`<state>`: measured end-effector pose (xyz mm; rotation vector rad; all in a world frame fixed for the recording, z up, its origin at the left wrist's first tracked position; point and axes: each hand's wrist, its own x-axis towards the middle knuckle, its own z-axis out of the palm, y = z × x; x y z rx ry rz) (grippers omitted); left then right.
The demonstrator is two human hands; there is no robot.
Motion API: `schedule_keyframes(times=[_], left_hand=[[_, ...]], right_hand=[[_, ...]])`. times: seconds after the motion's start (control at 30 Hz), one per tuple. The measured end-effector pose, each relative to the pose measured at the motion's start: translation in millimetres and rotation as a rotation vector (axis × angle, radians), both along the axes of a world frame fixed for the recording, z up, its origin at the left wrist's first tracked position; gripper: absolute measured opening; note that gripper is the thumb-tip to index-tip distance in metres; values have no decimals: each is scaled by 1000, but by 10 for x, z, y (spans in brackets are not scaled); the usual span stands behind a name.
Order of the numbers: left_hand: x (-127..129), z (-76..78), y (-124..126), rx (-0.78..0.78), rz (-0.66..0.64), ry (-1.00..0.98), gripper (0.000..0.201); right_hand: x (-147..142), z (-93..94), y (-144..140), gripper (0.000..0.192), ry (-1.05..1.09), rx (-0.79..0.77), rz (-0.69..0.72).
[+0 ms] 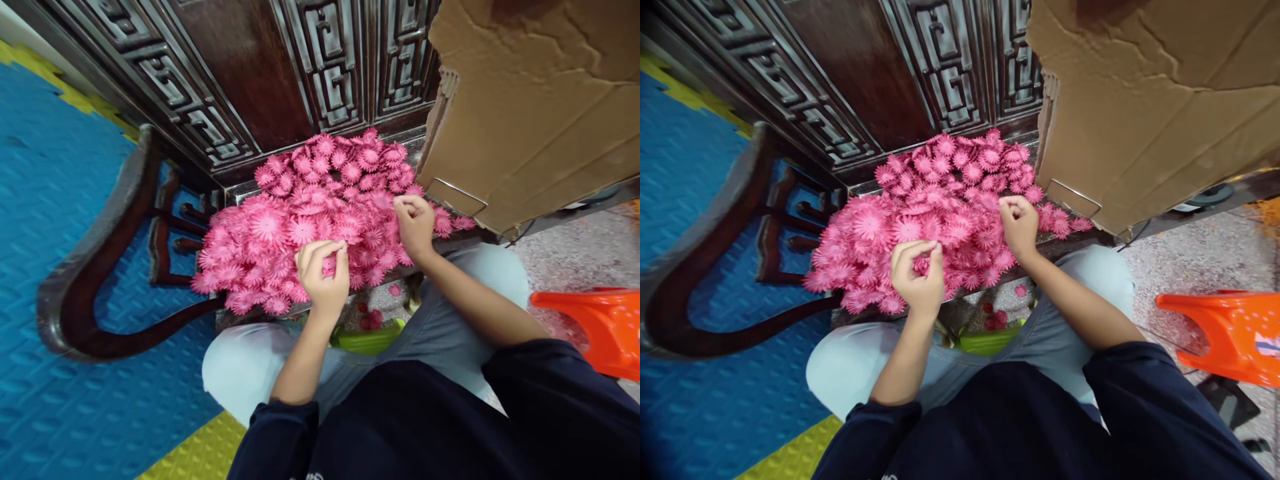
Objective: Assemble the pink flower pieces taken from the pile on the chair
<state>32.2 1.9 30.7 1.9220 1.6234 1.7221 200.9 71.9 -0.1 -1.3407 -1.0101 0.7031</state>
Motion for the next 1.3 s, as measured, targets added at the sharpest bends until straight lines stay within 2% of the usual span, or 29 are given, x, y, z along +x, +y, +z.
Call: schedule_keyframes(times=[0.07, 0.17, 0.27, 0.33, 0.43, 0.5, 0.57, 0.67, 0.77, 0.9, 0.97, 1.07, 1.17, 1.3], left_hand=[[10, 15, -6, -13, -17, -6, 5], [25, 39, -17, -33, -54, -3, 6], [4, 63, -18, -49, -66, -21, 6], [-22, 76, -7, -56, -53, -52, 5], [-39, 78, 14, -82, -30, -90, 5], [-23, 65, 22, -123, -42, -109, 6], [8, 43, 24, -169, -83, -129, 7], [49, 14, 22, -215, -164, -138, 7], [60, 1, 22, -204, -175, -135, 8], [64, -11, 24, -167, -147, -174, 12], [80, -19, 21, -190, -155, -200, 14], [108, -23, 5, -250, -195, -230, 16], [104, -2, -22, -277, -224, -238, 17], [76, 45, -50, -319, -243, -176, 16]], right_hand=[[-70, -59, -7, 16, -188, 71, 64], [-134, -100, -39, 21, -449, 84, 320], [-130, -59, -112, 33, -457, 56, 444], [-101, -2, -173, 37, -433, 95, 434], [-77, 70, -263, 33, -511, 265, 412], [-99, 86, -320, 31, -578, 355, 466], [-145, 79, -375, 27, -598, 381, 515], [-205, 64, -440, 15, -571, 384, 491], [-190, 55, -435, 14, -557, 362, 401], [-113, -2, -266, 17, -598, 314, 217], [-104, -48, -158, 19, -655, 279, 183], [-134, -89, -76, 23, -767, 211, 275], [-166, -63, -137, 28, -793, 221, 391], [-164, -1, -265, 29, -601, 190, 434]])
